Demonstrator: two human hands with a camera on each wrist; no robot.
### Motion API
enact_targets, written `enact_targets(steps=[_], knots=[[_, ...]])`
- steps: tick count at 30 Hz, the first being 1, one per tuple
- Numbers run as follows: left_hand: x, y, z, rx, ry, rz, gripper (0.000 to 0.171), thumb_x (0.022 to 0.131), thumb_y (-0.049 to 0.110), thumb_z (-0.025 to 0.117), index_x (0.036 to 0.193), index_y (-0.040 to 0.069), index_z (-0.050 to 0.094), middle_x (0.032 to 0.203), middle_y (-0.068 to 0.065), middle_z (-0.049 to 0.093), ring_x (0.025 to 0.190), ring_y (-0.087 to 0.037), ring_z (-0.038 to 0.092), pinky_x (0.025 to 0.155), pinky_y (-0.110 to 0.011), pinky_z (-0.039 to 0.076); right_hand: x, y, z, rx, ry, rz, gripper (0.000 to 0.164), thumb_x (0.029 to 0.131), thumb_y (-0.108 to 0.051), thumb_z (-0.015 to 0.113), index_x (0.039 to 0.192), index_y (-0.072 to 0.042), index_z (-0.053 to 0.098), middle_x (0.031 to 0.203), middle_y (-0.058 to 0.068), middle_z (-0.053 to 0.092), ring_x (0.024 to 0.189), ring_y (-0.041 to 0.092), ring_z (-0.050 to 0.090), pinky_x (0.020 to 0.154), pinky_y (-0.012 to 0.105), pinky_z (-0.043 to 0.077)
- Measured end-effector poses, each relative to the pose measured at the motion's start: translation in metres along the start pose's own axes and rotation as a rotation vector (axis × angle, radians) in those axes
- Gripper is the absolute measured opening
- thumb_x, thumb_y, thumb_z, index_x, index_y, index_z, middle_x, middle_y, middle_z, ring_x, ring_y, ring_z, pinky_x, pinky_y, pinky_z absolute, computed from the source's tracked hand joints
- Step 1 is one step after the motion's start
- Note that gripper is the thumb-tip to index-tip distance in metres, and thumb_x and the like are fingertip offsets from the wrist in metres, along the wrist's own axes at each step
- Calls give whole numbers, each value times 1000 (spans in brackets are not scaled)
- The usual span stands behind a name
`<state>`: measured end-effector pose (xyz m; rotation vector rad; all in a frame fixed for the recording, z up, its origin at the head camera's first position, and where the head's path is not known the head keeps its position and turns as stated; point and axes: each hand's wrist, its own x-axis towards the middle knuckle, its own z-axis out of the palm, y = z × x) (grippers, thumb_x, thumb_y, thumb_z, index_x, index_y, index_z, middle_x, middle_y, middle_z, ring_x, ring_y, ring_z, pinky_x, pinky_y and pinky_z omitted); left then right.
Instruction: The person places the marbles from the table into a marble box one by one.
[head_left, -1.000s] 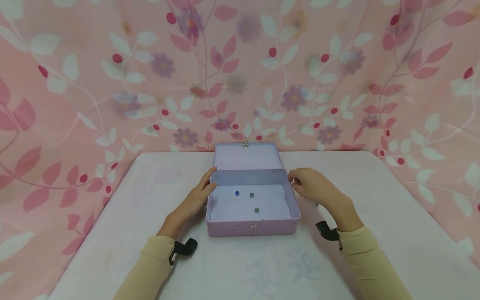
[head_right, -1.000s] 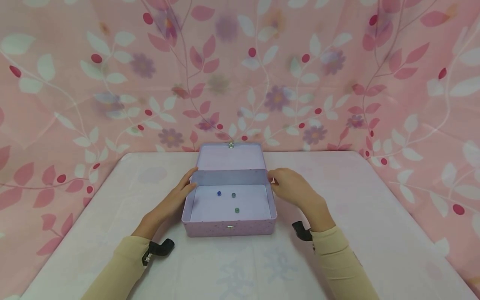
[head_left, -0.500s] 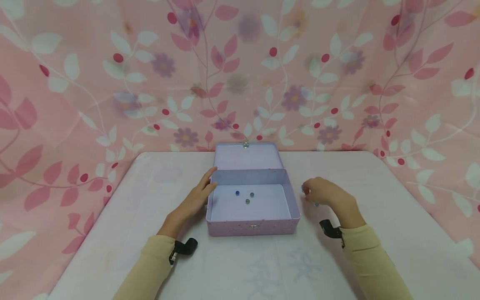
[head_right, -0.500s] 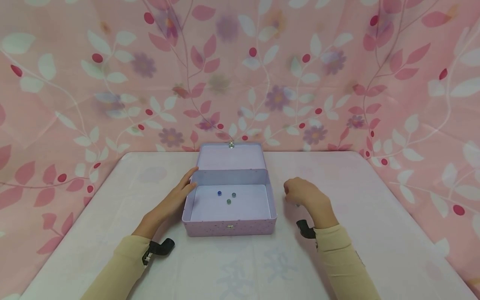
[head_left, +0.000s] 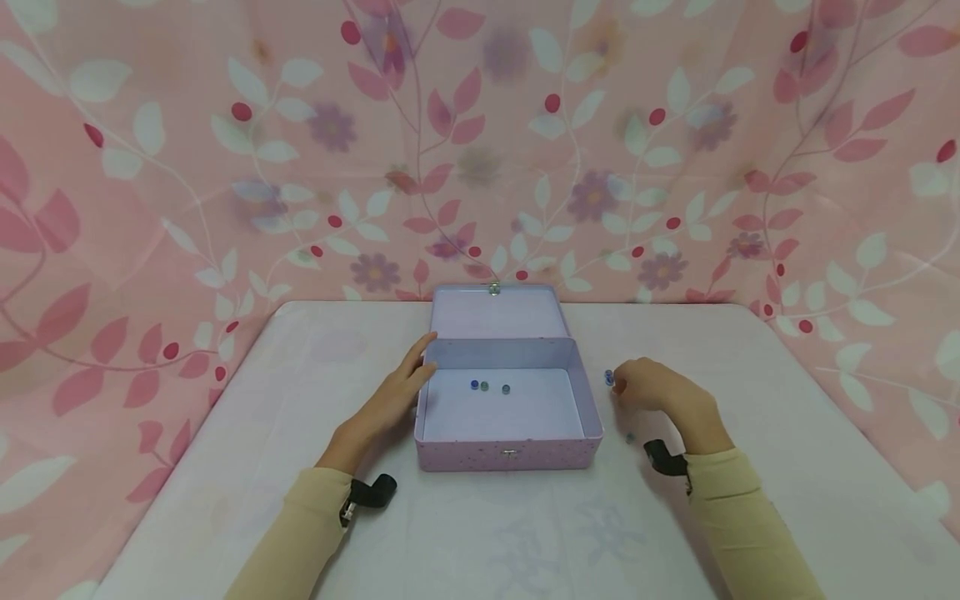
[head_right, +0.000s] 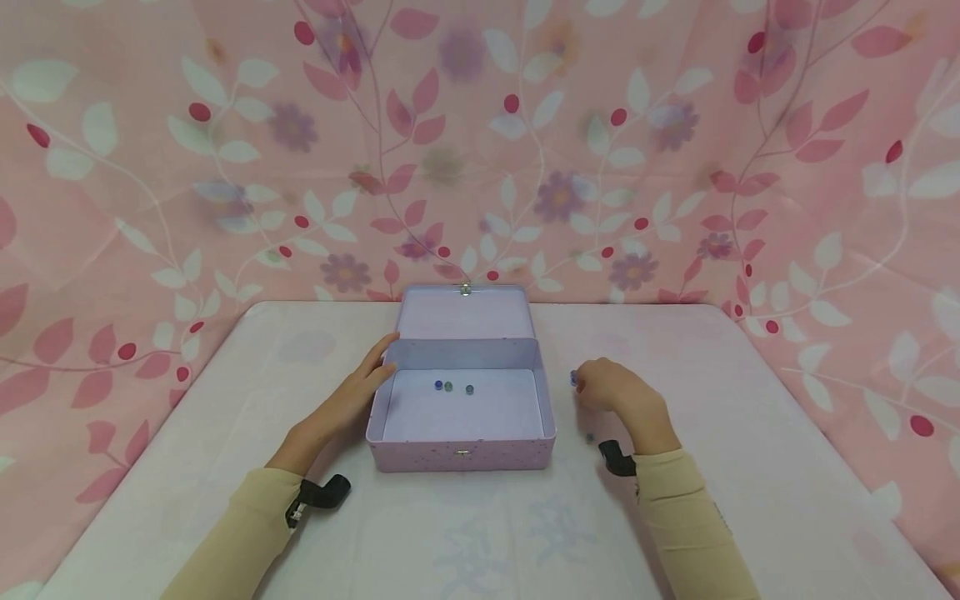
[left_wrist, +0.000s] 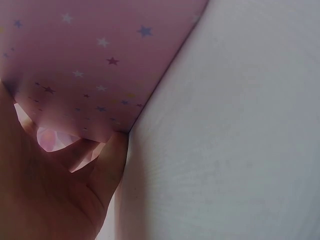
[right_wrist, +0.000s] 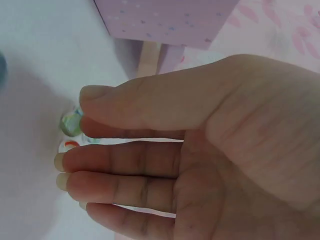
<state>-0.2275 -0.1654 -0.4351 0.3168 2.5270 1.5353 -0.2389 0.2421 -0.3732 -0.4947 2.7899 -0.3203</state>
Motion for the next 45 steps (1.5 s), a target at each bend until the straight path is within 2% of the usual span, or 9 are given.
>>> enact_targets(steps=[7,13,20,26,30,35,40,45], knots=[[-1,1,-1,-4,-3,4,54,105,50,36,153,54,11,167,-2,16,153,-31,22,109,-61,41,0,3,-6,5,-17,38,9,89,-14,65,87,-5,67,79,5,60,73,19,52,63,31,44],[-1,0,-1,-8,0,-1,55,105,51,36,154,52,11,168,1,14,154,-30,19,110,-61,40,1,4,-7,-11,-14,37,8,87,-12,66,86,-4,66,80,6,60,73,20,52,64,32,44],[0,0,0,-7,-1,1,53,105,51,37,151,58,11,167,-2,17,153,-32,22,109,-62,40,3,5,0,22,-23,65,11,88,-11,66,95,-4,69,91,9,65,80,23,56,72,39,51],[0,-1,0,-2,-5,7,53,105,52,37,151,58,12,167,-4,18,152,-33,24,108,-62,41,6,5,7,25,-1,62,2,86,-8,65,84,-7,66,80,5,59,74,21,52,64,32,42],[1,-2,0,2,-4,1,52,105,51,37,150,59,12,167,-2,17,153,-32,23,109,-61,41,8,4,10,15,8,59,9,86,-4,60,80,-8,65,76,5,55,69,19,49,60,29,38],[1,-1,1,-7,-1,-6,53,105,51,37,151,58,12,167,1,16,154,-29,20,109,-61,41,8,3,9,8,8,62,11,87,-3,58,82,-8,66,77,5,57,69,19,50,60,29,39],[1,-1,1,-8,-4,2,53,105,51,37,151,58,12,167,-2,17,153,-31,23,109,-60,41,7,5,7,6,6,56,9,87,-3,59,88,-6,68,84,7,62,72,21,53,62,30,44],[1,-2,1,-13,-10,12,53,105,50,36,152,57,11,167,-2,16,153,-33,22,109,-61,40,8,12,9,14,2,63,9,86,0,57,86,-5,65,81,8,61,72,21,53,62,31,44]])
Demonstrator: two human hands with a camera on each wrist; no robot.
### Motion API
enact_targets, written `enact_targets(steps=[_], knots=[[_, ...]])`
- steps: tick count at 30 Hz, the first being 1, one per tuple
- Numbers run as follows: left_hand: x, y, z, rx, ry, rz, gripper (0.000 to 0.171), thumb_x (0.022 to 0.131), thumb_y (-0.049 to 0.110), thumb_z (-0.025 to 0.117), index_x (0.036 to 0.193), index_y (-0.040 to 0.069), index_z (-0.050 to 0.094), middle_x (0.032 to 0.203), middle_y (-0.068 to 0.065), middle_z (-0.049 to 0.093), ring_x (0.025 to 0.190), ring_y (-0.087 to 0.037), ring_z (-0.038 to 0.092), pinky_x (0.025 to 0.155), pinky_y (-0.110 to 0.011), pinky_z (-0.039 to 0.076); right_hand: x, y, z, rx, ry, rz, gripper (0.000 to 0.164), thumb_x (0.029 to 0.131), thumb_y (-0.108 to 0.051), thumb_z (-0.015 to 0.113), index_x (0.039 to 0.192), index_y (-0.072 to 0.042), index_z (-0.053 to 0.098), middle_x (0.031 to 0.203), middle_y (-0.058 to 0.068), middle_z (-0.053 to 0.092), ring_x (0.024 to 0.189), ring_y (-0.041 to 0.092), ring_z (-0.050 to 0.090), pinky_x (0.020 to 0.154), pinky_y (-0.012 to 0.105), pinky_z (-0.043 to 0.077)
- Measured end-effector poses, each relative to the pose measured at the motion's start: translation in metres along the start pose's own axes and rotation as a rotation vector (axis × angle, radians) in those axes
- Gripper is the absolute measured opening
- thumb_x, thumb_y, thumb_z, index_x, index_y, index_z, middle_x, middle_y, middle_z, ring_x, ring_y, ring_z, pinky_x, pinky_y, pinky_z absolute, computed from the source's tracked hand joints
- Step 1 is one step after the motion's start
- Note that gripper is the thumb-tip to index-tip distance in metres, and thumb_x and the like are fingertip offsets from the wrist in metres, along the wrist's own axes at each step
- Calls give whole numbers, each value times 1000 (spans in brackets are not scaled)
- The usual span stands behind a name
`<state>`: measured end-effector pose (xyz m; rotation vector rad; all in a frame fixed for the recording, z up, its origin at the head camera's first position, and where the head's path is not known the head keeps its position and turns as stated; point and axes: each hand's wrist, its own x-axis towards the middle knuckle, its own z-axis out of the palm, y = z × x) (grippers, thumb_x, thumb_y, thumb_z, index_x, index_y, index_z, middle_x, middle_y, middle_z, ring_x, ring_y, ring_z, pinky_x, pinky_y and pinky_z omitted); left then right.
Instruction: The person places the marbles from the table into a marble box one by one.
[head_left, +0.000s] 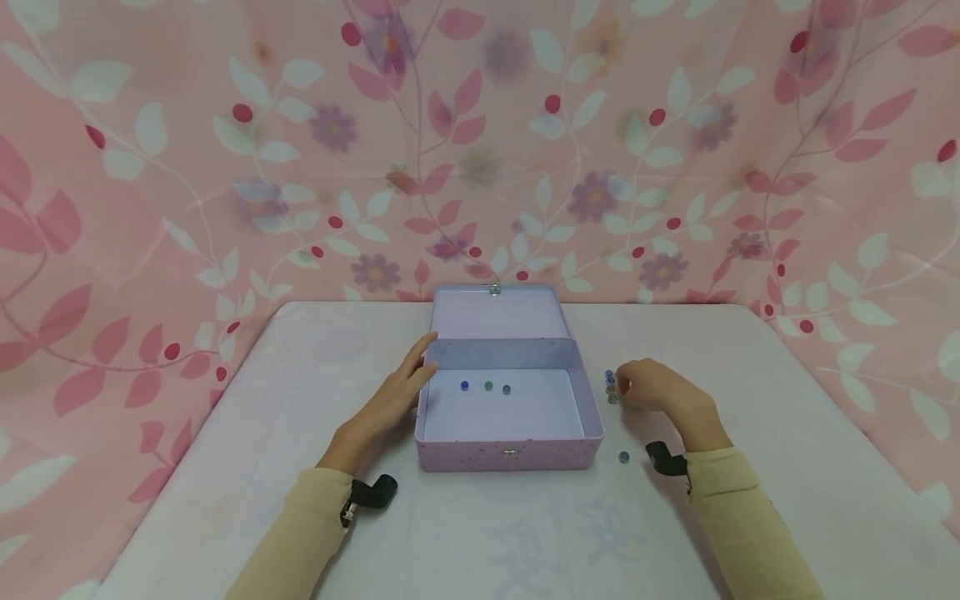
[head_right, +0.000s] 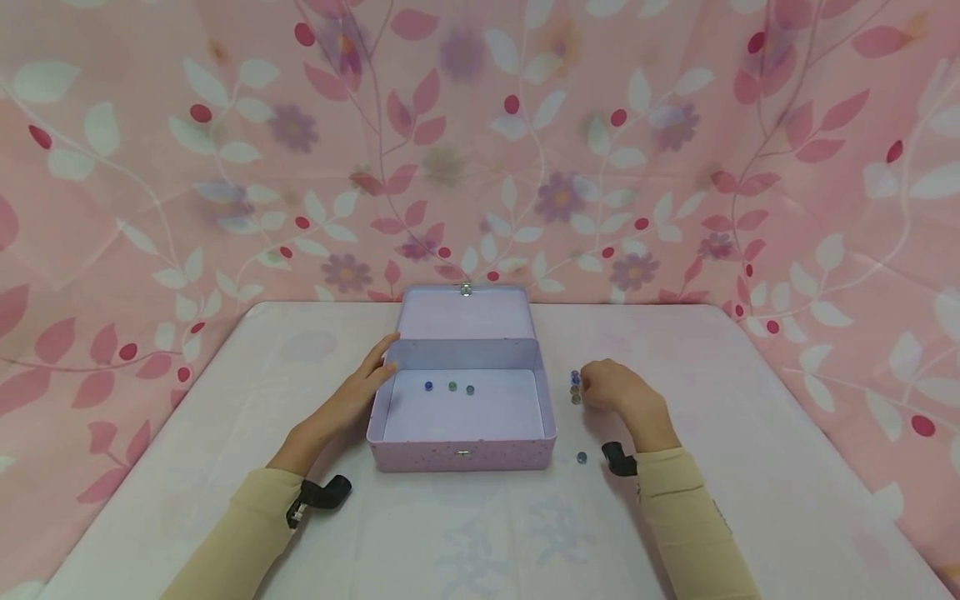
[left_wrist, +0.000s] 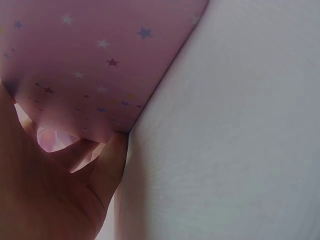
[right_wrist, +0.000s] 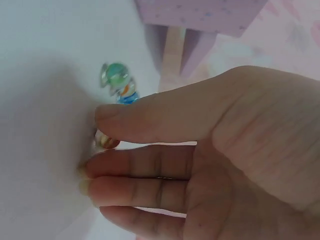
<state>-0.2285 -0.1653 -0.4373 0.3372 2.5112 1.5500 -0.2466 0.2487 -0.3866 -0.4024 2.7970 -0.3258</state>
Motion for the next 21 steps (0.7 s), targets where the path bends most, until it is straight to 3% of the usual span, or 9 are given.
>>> enact_targets(steps=[6,12,21], knots=[[0,0,-1,3,0,0,52,105,52,36,150,59,11,167,-2,16,153,-34,22,110,-62,39,4,6,2,2,11,-12,14,84,4,54,80,-6,62,76,6,57,70,19,51,61,29,41],[-1,1,0,13,6,-7,53,105,52,36,151,58,11,167,-3,17,153,-33,23,110,-62,39,3,4,0,-9,23,-11,12,84,3,55,84,-6,64,80,8,60,71,21,53,61,30,44],[-1,1,0,20,8,-9,53,105,51,36,150,59,11,167,-1,17,153,-34,23,109,-62,40,-2,-3,-11,-55,144,-89,12,81,0,57,89,-4,66,83,10,65,71,21,55,61,33,46]])
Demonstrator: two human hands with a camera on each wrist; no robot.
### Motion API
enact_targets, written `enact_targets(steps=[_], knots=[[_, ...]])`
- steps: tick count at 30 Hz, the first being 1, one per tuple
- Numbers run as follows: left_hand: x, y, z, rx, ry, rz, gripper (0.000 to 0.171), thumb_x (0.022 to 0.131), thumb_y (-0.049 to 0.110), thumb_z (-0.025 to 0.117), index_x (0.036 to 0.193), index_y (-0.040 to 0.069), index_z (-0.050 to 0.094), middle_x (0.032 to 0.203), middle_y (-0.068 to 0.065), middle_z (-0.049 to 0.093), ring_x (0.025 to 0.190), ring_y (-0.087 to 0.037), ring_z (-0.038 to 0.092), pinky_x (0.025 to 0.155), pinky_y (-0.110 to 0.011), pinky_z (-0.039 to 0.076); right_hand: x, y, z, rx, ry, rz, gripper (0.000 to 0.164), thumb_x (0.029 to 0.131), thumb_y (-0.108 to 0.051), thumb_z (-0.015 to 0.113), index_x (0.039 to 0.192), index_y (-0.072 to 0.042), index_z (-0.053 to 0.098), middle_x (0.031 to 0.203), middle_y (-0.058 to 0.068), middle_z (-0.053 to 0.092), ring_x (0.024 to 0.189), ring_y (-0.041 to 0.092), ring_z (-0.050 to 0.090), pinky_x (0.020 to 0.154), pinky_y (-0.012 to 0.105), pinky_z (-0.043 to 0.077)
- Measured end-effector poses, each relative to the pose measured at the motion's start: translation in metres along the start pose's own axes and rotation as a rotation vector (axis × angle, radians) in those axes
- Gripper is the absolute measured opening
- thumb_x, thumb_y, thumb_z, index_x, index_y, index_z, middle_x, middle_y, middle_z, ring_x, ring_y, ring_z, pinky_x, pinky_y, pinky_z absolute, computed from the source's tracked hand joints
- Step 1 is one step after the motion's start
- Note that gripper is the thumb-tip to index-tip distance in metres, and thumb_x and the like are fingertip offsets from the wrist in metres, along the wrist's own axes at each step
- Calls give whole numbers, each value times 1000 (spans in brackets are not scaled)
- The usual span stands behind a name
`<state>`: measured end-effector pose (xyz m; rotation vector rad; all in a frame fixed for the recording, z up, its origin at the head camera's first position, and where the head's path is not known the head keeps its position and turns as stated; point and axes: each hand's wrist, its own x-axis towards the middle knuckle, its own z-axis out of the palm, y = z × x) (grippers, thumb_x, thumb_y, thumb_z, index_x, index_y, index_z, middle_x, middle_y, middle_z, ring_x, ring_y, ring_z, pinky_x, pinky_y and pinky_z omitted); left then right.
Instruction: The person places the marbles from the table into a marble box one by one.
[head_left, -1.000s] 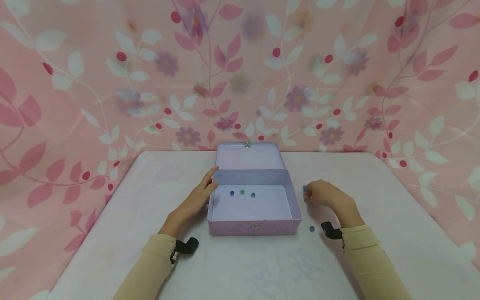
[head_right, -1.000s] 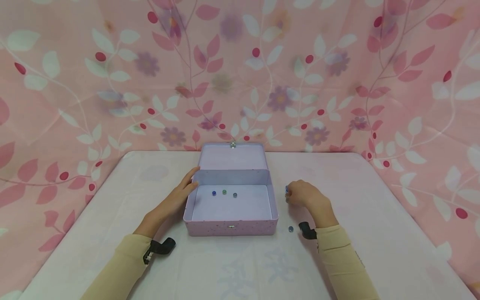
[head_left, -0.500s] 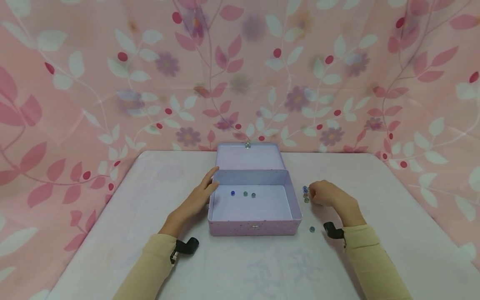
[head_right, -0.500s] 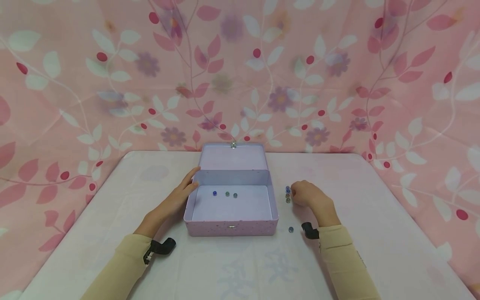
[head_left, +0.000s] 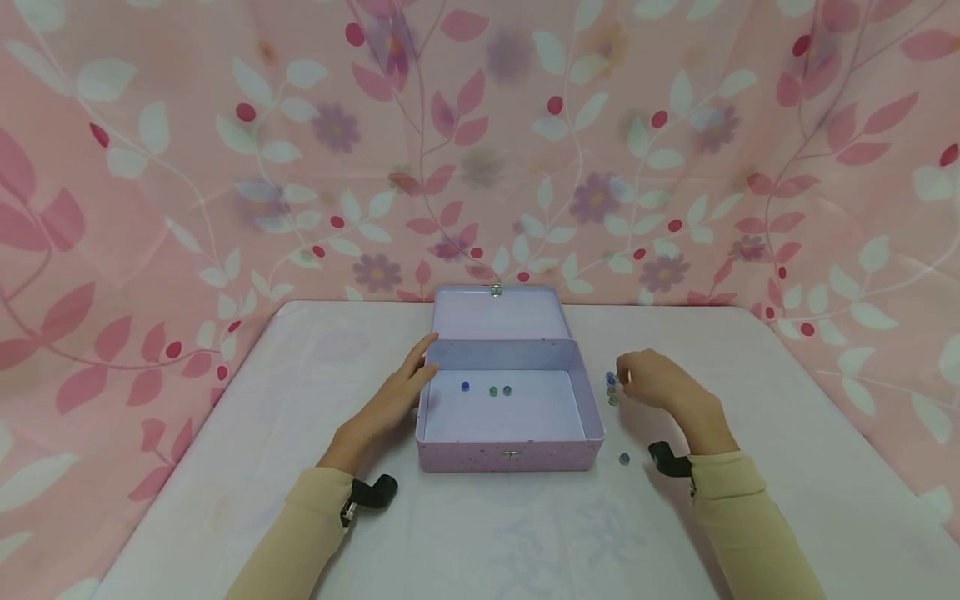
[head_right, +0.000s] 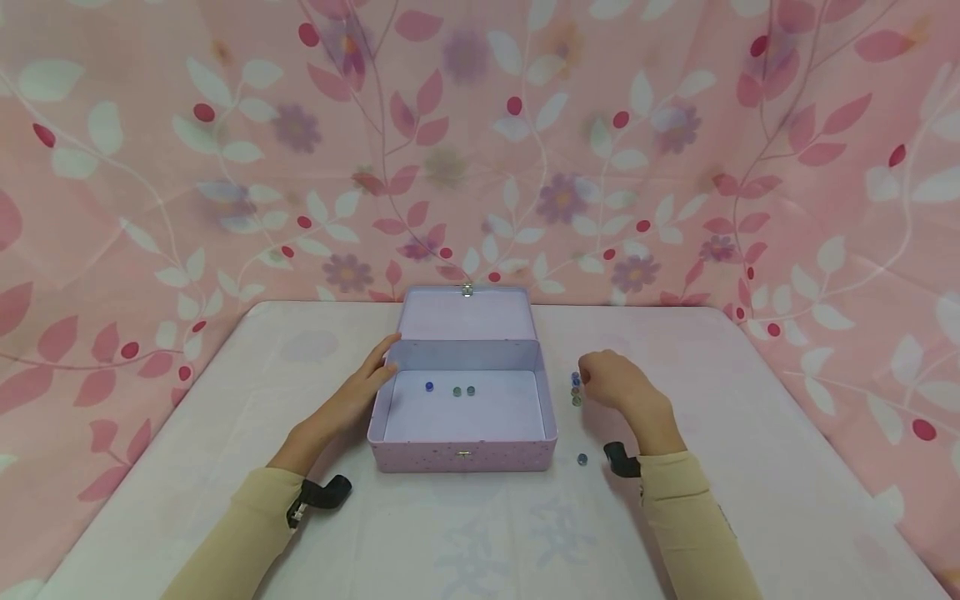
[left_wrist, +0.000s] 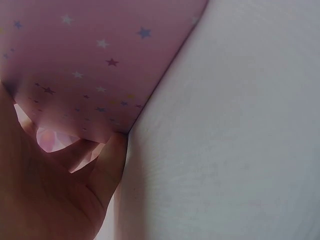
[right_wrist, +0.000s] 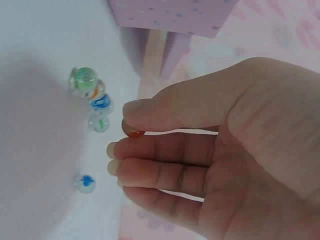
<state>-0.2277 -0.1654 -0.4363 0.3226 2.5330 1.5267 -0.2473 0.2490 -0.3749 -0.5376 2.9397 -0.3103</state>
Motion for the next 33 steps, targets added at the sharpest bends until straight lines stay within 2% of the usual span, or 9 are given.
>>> enact_targets(steps=[7,17,27,33], knots=[[1,0,0,-12,-10,1,52,105,51,35,150,59,10,168,-1,15,153,-34,23,110,-63,38,-3,-8,-8,27,82,-36,17,85,-2,58,97,-2,69,84,10,67,70,21,57,63,35,49],[1,0,0,-7,-8,5,53,106,50,35,152,55,10,167,-2,16,152,-34,24,110,-63,39,-4,-24,-17,33,203,-109,11,87,-4,61,96,-4,68,76,3,62,69,17,55,66,37,49],[1,1,0,-8,-7,6,54,105,50,36,153,55,10,167,-2,17,153,-33,23,110,-62,39,-3,-47,-15,119,235,-183,11,89,-3,62,97,-6,69,72,0,58,67,14,51,64,29,45],[0,1,0,-3,-3,-1,53,105,50,36,152,57,11,167,-1,17,153,-32,23,110,-62,39,-3,-62,-10,165,206,-222,11,90,-2,64,96,-9,69,76,-1,60,70,13,52,64,28,47]])
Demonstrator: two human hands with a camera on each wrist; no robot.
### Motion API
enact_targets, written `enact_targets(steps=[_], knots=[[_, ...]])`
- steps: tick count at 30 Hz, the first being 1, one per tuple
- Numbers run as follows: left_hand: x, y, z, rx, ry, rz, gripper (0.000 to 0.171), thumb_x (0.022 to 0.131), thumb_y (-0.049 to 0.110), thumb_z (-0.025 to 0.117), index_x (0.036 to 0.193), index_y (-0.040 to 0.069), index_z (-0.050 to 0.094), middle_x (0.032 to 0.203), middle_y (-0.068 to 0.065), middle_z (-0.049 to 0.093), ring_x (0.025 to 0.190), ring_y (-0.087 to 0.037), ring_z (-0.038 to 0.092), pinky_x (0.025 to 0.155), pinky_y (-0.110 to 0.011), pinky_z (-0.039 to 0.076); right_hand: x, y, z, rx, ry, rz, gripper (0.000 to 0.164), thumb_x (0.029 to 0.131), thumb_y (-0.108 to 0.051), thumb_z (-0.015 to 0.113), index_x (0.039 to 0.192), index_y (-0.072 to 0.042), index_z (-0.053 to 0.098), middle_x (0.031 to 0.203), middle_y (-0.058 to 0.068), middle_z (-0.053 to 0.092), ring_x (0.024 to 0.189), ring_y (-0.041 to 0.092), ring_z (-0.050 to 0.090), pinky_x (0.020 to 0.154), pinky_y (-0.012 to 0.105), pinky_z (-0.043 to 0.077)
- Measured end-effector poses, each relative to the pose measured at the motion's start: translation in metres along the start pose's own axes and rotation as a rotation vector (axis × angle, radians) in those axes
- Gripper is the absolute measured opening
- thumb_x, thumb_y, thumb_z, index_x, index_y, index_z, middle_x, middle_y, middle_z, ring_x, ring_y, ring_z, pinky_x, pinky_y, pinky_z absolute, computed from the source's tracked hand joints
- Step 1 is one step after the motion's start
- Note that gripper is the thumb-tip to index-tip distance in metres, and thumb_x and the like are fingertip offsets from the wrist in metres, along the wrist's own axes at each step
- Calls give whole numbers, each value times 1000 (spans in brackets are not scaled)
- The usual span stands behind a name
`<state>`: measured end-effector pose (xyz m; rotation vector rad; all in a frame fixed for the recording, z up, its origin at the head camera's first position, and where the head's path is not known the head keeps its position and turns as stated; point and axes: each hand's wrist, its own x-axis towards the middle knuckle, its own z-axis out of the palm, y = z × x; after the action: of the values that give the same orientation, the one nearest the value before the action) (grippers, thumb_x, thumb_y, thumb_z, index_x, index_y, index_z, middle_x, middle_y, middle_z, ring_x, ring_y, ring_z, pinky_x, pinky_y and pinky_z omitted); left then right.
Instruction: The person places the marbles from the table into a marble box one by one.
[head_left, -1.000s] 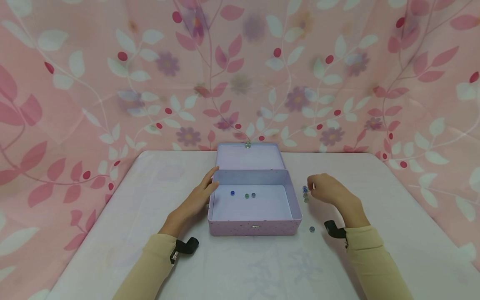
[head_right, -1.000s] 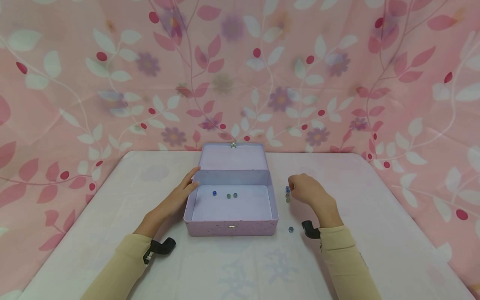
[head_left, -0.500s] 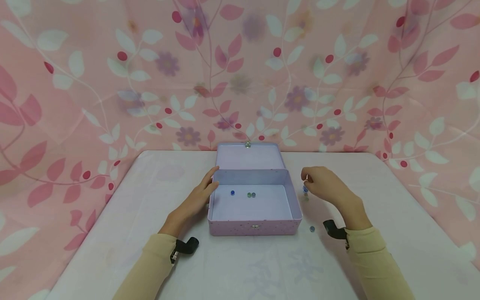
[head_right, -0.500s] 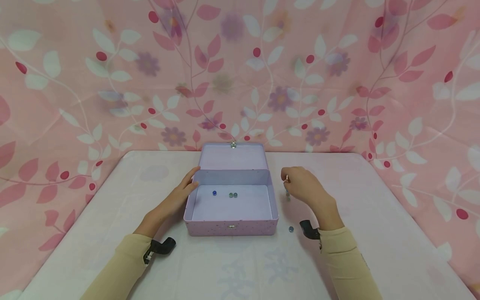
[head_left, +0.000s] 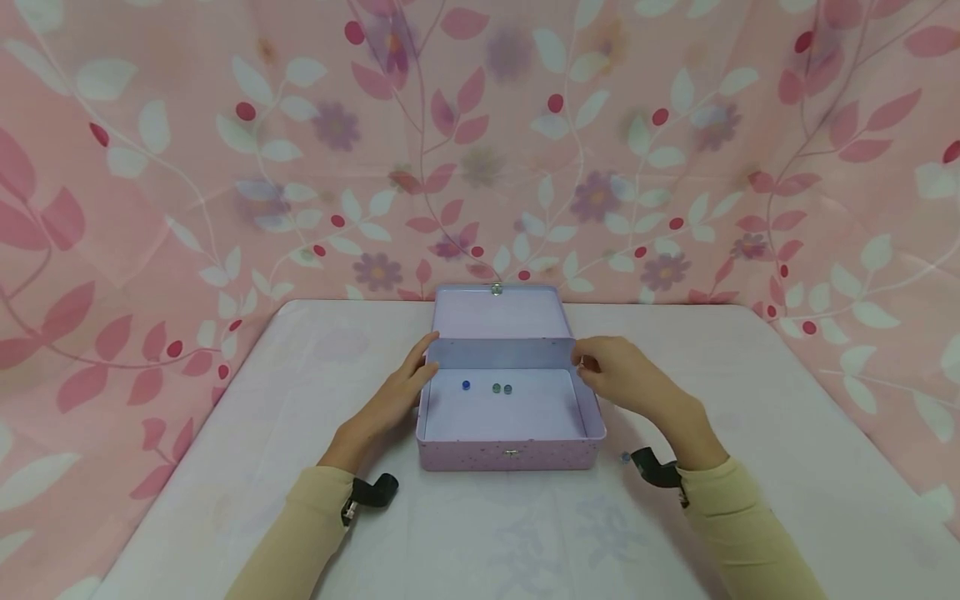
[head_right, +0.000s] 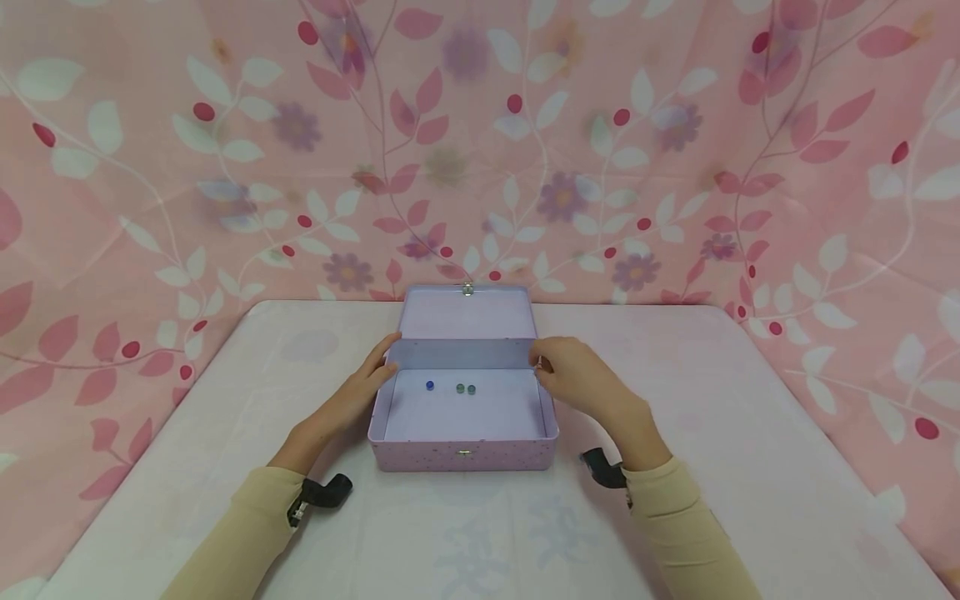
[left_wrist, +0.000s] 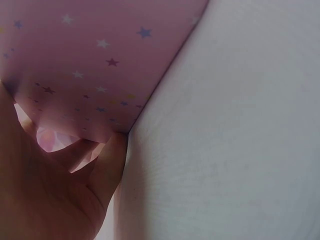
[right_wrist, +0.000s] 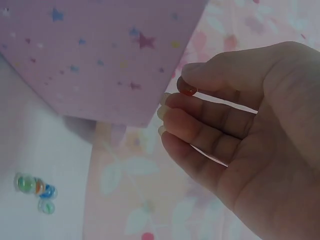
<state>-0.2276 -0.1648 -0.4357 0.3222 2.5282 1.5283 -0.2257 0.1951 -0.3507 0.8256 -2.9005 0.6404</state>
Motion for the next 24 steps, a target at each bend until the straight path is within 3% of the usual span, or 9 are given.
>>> enact_targets(steps=[6,16,24], knots=[[-1,1,0,-6,2,-12,52,105,52,36,150,59,11,167,1,16,153,-32,22,110,-62,40,1,-11,8,10,-8,-41,11,90,-3,66,98,-10,70,81,-2,63,74,13,53,67,27,49],[0,1,1,0,5,-5,54,105,49,36,152,56,10,167,0,16,153,-32,22,108,-60,42,2,-22,24,-6,-85,-87,9,90,-5,66,98,-9,69,78,-4,60,73,11,51,65,25,46],[0,0,1,-3,-3,2,54,106,50,35,152,57,9,168,-3,16,153,-34,21,109,-63,39,4,-27,42,-29,-134,-110,11,91,-4,65,98,-9,72,84,-5,66,74,9,53,68,24,48]])
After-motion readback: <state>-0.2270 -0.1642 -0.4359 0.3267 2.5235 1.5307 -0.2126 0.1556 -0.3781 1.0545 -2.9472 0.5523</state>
